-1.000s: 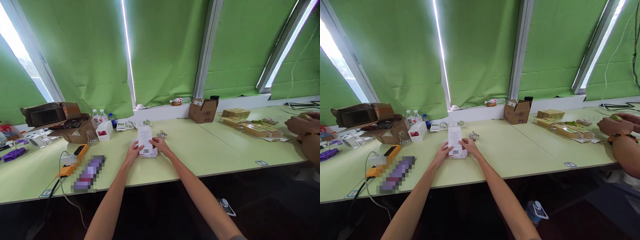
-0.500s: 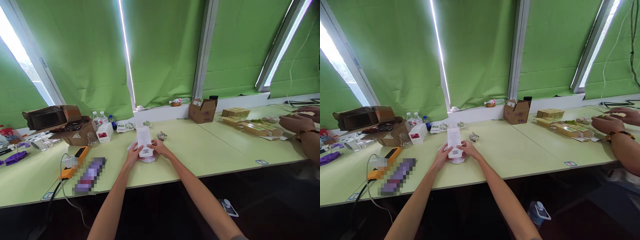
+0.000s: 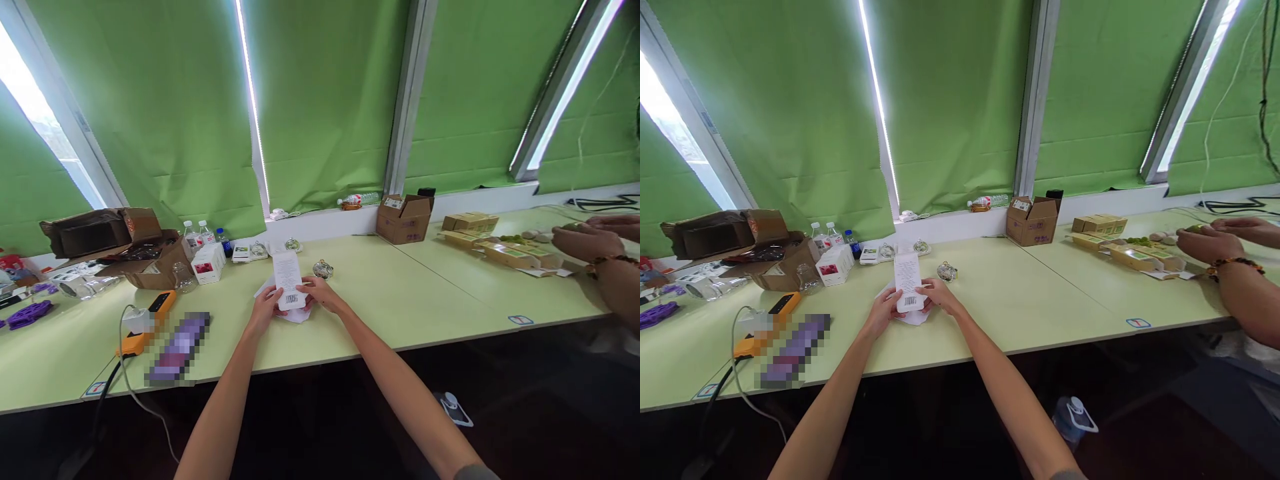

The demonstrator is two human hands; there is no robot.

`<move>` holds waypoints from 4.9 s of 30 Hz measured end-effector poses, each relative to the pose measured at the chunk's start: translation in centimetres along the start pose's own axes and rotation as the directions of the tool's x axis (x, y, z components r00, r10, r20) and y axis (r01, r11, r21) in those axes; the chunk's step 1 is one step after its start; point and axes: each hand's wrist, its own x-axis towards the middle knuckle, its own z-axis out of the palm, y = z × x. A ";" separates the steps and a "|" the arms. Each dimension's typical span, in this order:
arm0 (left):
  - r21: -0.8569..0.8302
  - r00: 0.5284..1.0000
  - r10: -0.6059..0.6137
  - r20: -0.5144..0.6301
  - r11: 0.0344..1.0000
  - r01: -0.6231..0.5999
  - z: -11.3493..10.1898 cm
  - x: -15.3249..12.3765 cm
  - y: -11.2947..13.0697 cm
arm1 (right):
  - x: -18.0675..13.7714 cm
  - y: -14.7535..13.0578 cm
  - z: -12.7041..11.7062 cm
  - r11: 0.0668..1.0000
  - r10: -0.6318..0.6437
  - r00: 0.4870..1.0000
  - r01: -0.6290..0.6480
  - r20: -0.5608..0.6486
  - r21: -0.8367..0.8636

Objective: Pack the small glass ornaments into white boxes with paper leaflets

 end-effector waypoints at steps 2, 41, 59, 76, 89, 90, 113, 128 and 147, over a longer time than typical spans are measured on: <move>0.018 1.000 0.003 0.000 1.000 -0.003 -0.1 0.0 0.0 | -0.2 -0.1 -0.1 1.000 0.008 1.000 -0.008 0.025 -0.008; -0.029 0.999 -0.023 0.024 0.999 0.024 -0.1 0.1 0.0 | -0.3 -0.4 -0.3 1.000 -0.015 0.999 0.014 -0.052 -0.014; -0.013 0.998 -0.015 0.057 1.000 0.016 0.1 -0.1 0.2 | 0.1 0.2 -0.3 0.997 0.010 0.998 -0.014 -0.057 -0.077; 0.012 0.998 0.036 -0.059 0.999 -0.036 -0.1 0.3 -0.3 | -0.5 -0.3 0.2 0.996 -0.028 0.999 0.025 -0.030 -0.090; 0.075 1.000 0.000 0.021 0.997 -0.001 0.2 -0.5 0.4 | -0.1 0.4 -0.2 0.992 -0.071 0.997 0.072 0.014 -0.109; 0.094 1.000 0.000 0.019 0.996 -0.002 0.2 -0.6 0.4 | -0.1 0.5 -0.2 0.991 -0.072 0.997 0.074 0.021 -0.112; 0.035 1.000 0.010 -0.003 0.999 -0.010 -0.3 0.1 0.0 | 0.3 0.7 -0.4 1.000 -0.027 0.999 0.027 0.033 -0.007; -0.141 0.996 -0.033 -0.080 0.990 0.022 -1.1 1.0 -0.3 | -0.5 -0.1 0.4 0.998 -0.041 0.995 0.044 0.089 -0.033; -0.185 0.975 0.061 -0.215 0.977 -0.102 -0.5 0.3 0.7 | -0.1 0.2 0.5 0.980 -0.158 0.984 0.147 -0.078 -0.138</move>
